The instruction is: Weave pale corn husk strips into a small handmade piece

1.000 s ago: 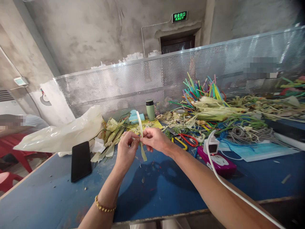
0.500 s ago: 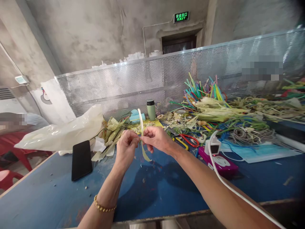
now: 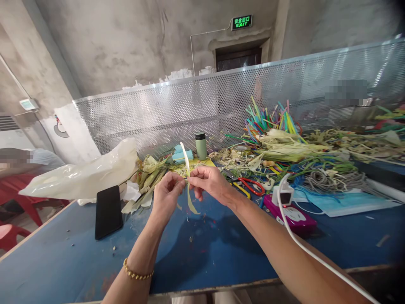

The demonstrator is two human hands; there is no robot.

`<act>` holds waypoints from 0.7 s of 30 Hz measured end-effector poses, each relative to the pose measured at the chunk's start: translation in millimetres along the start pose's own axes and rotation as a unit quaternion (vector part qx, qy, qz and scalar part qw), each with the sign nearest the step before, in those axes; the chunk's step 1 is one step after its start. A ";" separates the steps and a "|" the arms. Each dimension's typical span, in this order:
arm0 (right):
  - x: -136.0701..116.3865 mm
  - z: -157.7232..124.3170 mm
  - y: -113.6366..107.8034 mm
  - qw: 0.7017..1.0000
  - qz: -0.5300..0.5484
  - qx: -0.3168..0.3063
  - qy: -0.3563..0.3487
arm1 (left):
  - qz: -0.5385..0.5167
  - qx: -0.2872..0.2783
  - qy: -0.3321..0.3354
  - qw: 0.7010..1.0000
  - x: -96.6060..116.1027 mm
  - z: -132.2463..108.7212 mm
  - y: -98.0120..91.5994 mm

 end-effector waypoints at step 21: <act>4.2 -1.7 -1.0 0.998 -0.030 0.024 0.054 | -0.065 -0.101 -0.079 0.990 -3.9 -3.0 9.4</act>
Point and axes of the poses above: each hand's wrist, its own z-axis towards the middle knuckle, its own y-axis out of the palm, x = y × z, the point moved 5 cm from there along z, towards the middle knuckle, and after that the axes turned 11 degrees about z, right-handed, at the moved point
